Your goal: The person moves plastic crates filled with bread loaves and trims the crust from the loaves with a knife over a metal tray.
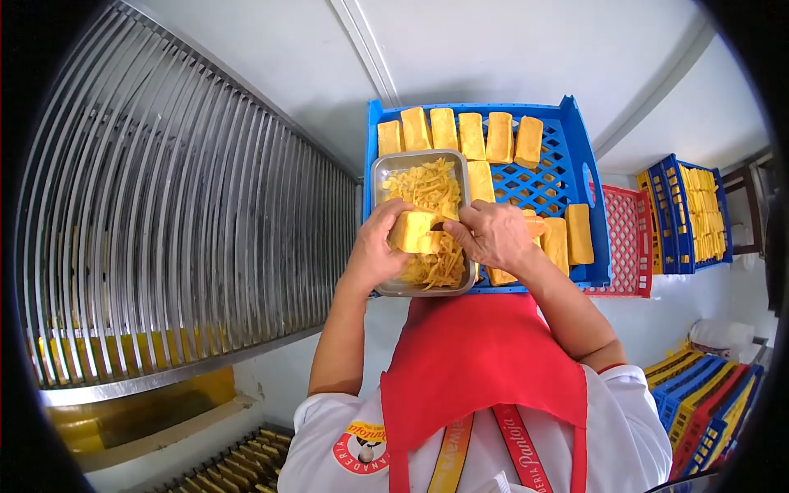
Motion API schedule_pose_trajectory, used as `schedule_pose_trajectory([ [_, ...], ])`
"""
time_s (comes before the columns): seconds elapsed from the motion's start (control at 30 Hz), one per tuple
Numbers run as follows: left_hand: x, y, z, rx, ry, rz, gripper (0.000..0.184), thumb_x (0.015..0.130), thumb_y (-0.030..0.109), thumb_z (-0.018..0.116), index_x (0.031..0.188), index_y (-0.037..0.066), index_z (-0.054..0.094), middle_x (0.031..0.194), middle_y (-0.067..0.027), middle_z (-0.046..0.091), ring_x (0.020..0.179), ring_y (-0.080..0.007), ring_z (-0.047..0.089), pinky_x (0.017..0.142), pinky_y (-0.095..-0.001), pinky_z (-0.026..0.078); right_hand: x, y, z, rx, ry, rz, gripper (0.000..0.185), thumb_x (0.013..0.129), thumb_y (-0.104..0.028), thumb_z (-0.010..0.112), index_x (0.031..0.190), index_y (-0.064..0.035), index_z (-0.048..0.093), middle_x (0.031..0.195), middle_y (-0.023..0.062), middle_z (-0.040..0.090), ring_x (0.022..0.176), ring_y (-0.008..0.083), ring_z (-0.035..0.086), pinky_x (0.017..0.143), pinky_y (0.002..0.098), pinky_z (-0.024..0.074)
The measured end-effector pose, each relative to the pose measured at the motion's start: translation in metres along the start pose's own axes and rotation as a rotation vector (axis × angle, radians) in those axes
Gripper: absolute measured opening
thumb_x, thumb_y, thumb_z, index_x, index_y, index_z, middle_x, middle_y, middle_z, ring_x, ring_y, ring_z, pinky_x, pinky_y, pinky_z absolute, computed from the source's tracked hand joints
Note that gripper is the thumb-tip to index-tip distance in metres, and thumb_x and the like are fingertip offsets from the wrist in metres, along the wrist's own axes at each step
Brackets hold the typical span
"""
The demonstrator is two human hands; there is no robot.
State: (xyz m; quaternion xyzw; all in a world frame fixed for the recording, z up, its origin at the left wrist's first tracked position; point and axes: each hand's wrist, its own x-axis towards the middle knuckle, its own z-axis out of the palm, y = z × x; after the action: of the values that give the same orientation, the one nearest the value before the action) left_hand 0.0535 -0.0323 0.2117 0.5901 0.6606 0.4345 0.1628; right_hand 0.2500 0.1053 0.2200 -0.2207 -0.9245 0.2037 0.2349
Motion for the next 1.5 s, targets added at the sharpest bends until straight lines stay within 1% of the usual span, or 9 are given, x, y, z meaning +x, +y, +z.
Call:
schedule_pose_trajectory([
  [0.23,0.01,0.002,0.002,-0.014,-0.084,0.045,0.056,0.066,-0.011,0.066,0.12,0.003,0.058,0.123,-0.0171,0.059,0.122,-0.0365,0.055,0.103,-0.0399,0.045,-0.002,0.008,0.019,0.007,-0.159,-0.012,0.054,0.092,-0.052,0.06,0.064,-0.0059,0.062,0.062,0.013,0.062,0.059,0.0345,0.061,0.051,0.0426,0.0462],
  [0.33,0.016,0.004,0.005,0.058,-0.056,0.121,0.055,0.066,-0.009,0.068,0.119,0.003,0.058,0.122,-0.0171,0.059,0.123,-0.0374,0.054,0.103,-0.0404,0.044,-0.002,0.003,0.023,0.022,-0.289,0.236,0.061,0.088,-0.061,0.061,0.061,-0.0055,0.064,0.061,0.0144,0.063,0.058,0.033,0.063,0.052,0.04,0.0471],
  [0.4,0.016,-0.004,0.005,0.124,-0.058,0.149,0.055,0.066,-0.009,0.069,0.118,0.003,0.058,0.121,-0.0174,0.059,0.123,-0.0381,0.053,0.103,-0.0411,0.044,0.0,0.002,0.021,0.624,-0.431,0.663,0.067,0.084,-0.067,0.063,0.059,-0.0053,0.066,0.06,0.0158,0.064,0.058,0.0319,0.064,0.054,0.0397,0.0485],
  [0.5,0.012,-0.013,-0.003,0.137,-0.029,0.13,0.054,0.069,-0.006,0.071,0.12,0.003,0.057,0.12,-0.017,0.06,0.119,-0.0367,0.056,0.101,-0.0408,0.046,0.0,0.008,0.012,0.743,-0.418,0.677,0.066,0.082,-0.068,0.064,0.063,-0.0053,0.066,0.062,0.0164,0.065,0.064,0.033,0.066,0.058,0.0423,0.0493],
  [0.6,0.005,-0.03,-0.001,-0.243,0.053,-0.164,0.052,0.077,-0.001,0.074,0.124,0.003,0.053,0.121,-0.0152,0.061,0.111,-0.0308,0.062,0.096,-0.0384,0.05,-0.004,0.01,0.011,0.068,-0.424,0.382,0.062,0.085,-0.063,0.062,0.07,-0.004,0.066,0.068,0.0177,0.066,0.069,0.0366,0.066,0.062,0.0452,0.0493],
  [0.8,0.006,-0.034,0.005,-1.35,0.199,-0.833,0.051,0.094,0.038,0.063,0.131,0.004,0.053,0.123,-0.013,0.064,0.111,-0.0259,0.064,0.094,-0.042,0.054,-0.004,-0.001,0.02,0.242,-0.151,0.272,0.048,0.098,-0.044,0.053,0.076,-0.0028,0.061,0.074,0.0204,0.062,0.073,0.0425,0.061,0.064,0.0489,0.0481],
  [0.9,0.012,-0.033,0.009,-1.545,0.131,-0.822,0.058,0.09,0.037,0.067,0.134,0.004,0.049,0.124,-0.0146,0.063,0.112,-0.0284,0.064,0.094,-0.0435,0.054,0.002,-0.013,0.014,0.215,-0.085,0.166,0.045,0.099,-0.04,0.053,0.074,-0.0031,0.057,0.073,0.0196,0.059,0.072,0.0422,0.06,0.061,0.0487,0.0473],
  [1.27,0.038,-0.034,0.044,-1.557,-0.141,-1.012,0.05,0.094,0.04,0.06,0.129,0.004,0.053,0.117,-0.0134,0.065,0.104,-0.0292,0.065,0.088,-0.045,0.055,-0.004,0.001,0.006,0.063,-0.047,0.08,0.042,0.095,-0.044,0.057,0.075,-0.007,0.062,0.076,0.0138,0.064,0.069,0.0355,0.064,0.059,0.047,0.0504],
  [1.5,0.046,-0.012,0.067,-1.331,-0.009,-0.979,0.052,0.092,0.041,0.064,0.126,0.003,0.053,0.114,-0.0138,0.064,0.103,-0.0281,0.066,0.087,-0.0448,0.056,-0.02,0.012,-0.004,0.063,0.069,0.122,0.04,0.097,-0.042,0.056,0.078,-0.0067,0.063,0.072,0.0146,0.06,0.065,0.0364,0.062,0.057,0.0465,0.0477],
])
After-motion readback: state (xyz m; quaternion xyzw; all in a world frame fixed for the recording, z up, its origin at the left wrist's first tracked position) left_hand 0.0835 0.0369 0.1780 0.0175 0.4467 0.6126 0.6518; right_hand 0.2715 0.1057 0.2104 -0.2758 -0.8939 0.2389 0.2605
